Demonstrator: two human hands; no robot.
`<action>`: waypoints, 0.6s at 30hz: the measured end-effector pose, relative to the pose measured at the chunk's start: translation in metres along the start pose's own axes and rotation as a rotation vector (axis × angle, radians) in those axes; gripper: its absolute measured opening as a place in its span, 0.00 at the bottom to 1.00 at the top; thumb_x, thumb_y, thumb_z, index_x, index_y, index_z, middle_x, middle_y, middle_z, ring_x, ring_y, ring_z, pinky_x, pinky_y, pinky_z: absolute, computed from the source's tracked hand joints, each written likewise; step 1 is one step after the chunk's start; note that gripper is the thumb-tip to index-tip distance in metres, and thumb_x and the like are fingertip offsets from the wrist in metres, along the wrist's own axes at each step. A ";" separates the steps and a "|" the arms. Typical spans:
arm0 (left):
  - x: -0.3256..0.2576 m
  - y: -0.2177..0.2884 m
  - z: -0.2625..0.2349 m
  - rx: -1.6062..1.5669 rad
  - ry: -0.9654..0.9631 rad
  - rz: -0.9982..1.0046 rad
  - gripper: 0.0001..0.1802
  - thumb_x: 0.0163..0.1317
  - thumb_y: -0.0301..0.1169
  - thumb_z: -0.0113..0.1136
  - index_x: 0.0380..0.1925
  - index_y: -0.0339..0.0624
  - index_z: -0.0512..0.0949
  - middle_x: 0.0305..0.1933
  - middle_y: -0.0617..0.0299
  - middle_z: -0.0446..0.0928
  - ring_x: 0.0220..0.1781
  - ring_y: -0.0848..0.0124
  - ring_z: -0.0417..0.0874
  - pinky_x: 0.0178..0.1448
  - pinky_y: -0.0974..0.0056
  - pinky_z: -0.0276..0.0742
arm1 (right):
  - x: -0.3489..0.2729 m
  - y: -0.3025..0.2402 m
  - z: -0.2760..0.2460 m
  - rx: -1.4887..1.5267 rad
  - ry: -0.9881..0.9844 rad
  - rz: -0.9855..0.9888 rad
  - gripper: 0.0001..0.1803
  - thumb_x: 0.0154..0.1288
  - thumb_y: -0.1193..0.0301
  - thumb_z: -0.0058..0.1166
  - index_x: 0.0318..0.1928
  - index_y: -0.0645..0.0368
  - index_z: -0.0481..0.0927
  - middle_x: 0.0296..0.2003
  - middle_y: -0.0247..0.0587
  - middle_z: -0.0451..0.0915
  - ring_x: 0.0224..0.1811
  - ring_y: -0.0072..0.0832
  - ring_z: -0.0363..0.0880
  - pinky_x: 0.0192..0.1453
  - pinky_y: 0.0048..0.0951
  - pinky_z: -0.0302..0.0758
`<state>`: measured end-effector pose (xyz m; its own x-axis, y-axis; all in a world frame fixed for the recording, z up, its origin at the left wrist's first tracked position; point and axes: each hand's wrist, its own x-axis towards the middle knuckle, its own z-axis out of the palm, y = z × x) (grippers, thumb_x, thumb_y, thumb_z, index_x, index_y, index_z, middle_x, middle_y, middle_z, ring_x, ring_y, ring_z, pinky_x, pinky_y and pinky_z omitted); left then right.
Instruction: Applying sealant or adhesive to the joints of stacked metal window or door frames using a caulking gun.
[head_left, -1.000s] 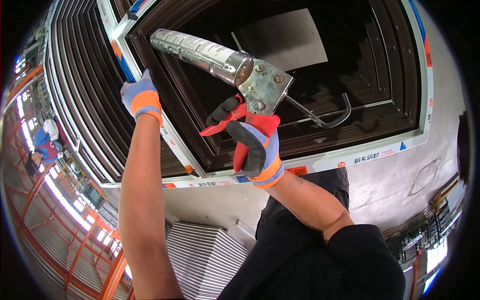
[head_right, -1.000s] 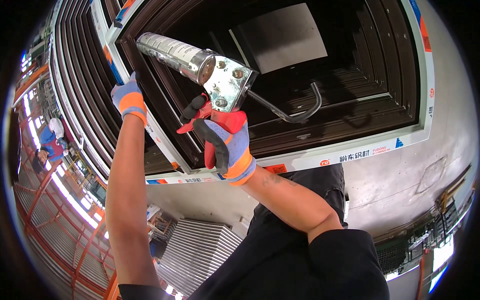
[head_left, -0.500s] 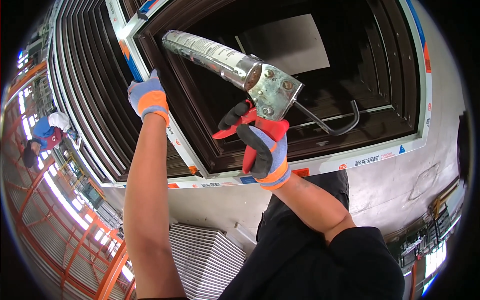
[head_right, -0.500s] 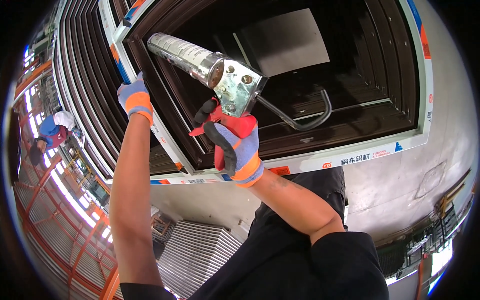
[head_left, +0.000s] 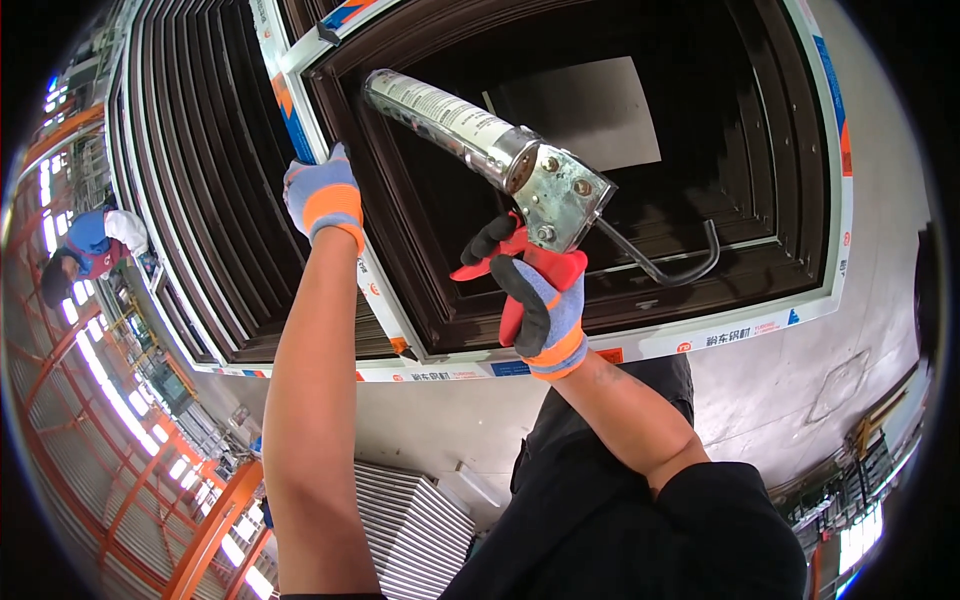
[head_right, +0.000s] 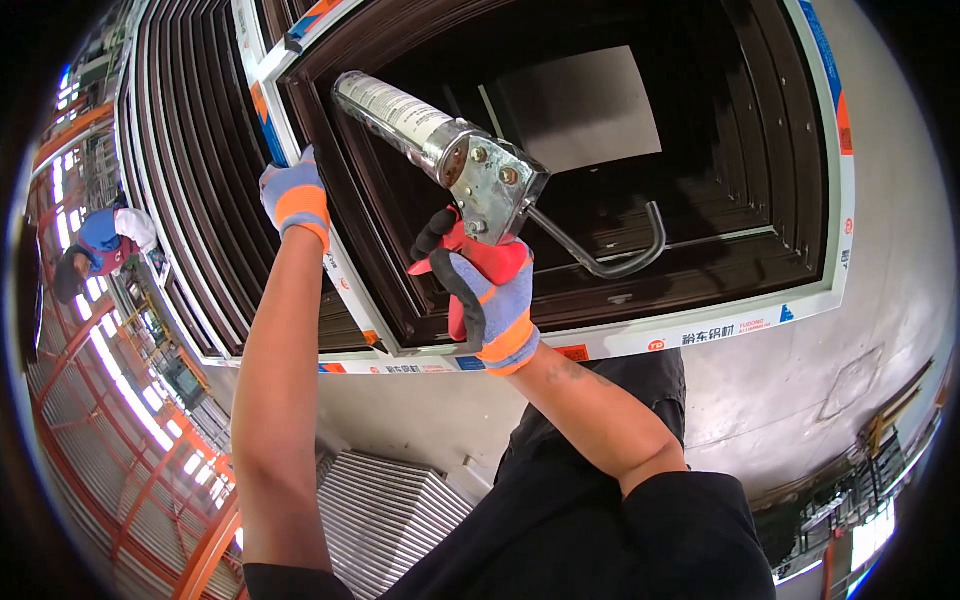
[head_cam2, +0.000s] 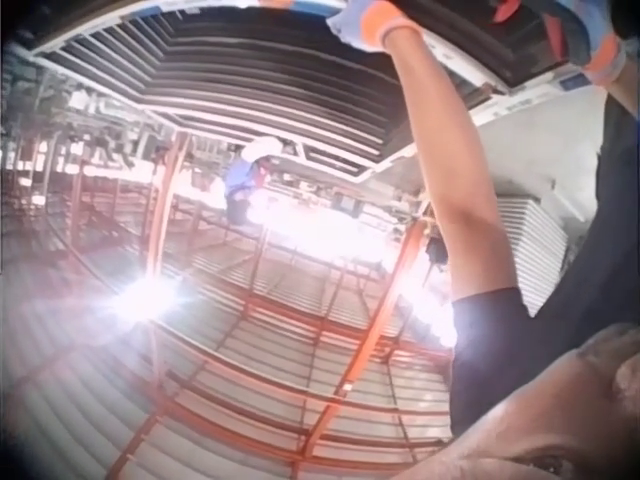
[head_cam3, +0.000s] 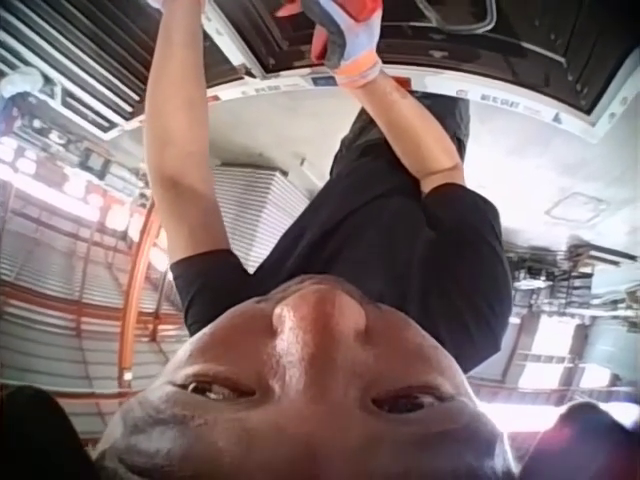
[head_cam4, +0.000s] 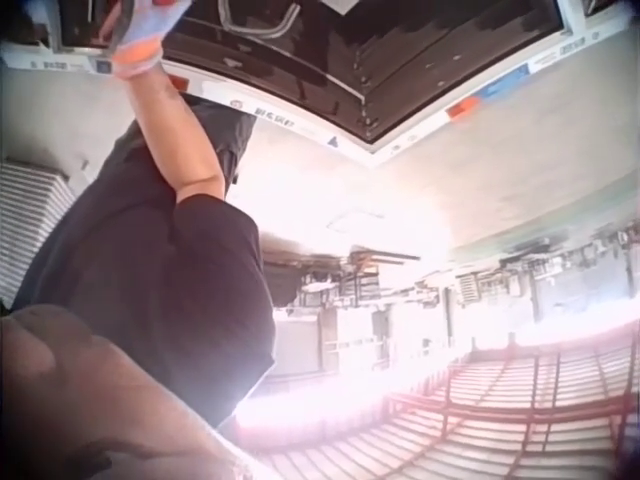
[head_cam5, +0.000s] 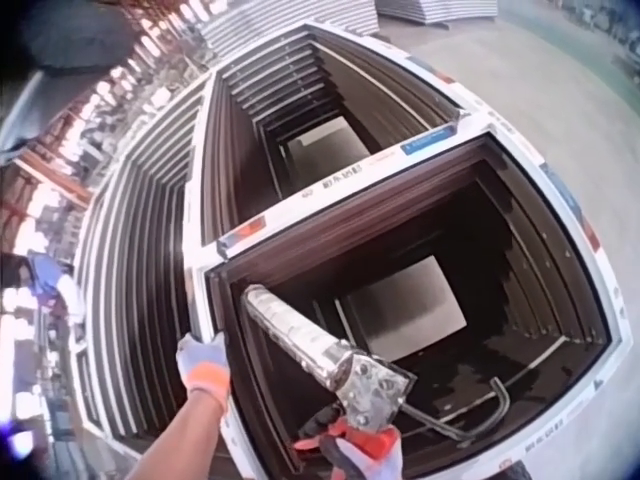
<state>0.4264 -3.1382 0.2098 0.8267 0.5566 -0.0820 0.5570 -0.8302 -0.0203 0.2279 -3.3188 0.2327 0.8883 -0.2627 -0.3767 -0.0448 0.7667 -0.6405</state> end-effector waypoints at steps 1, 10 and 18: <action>0.001 0.000 0.002 -0.007 0.001 -0.004 0.44 0.54 0.59 0.72 0.53 0.28 0.75 0.52 0.43 0.84 0.55 0.50 0.86 0.60 0.54 0.81 | 0.000 -0.002 0.000 -0.005 -0.006 -0.002 0.09 0.64 0.79 0.57 0.42 0.73 0.83 0.41 0.48 0.83 0.42 0.32 0.82 0.48 0.36 0.85; -0.009 0.006 -0.014 -0.068 -0.104 -0.022 0.25 0.61 0.53 0.67 0.41 0.41 0.81 0.44 0.52 0.87 0.47 0.54 0.89 0.54 0.53 0.83 | 0.002 -0.021 -0.001 -0.267 -0.059 -0.043 0.09 0.66 0.80 0.54 0.42 0.74 0.82 0.36 0.45 0.83 0.37 0.31 0.82 0.47 0.33 0.83; -0.007 0.007 -0.013 -0.024 -0.051 -0.005 0.28 0.60 0.55 0.67 0.43 0.40 0.82 0.45 0.51 0.87 0.48 0.54 0.89 0.53 0.53 0.83 | 0.001 -0.035 -0.001 -0.350 -0.106 -0.019 0.08 0.66 0.79 0.50 0.41 0.70 0.79 0.37 0.50 0.84 0.40 0.37 0.84 0.50 0.34 0.77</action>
<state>0.4254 -3.1479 0.2228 0.8191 0.5580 -0.1329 0.5633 -0.8263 0.0026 0.2294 -3.3468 0.2542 0.9323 -0.1987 -0.3022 -0.1649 0.5101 -0.8441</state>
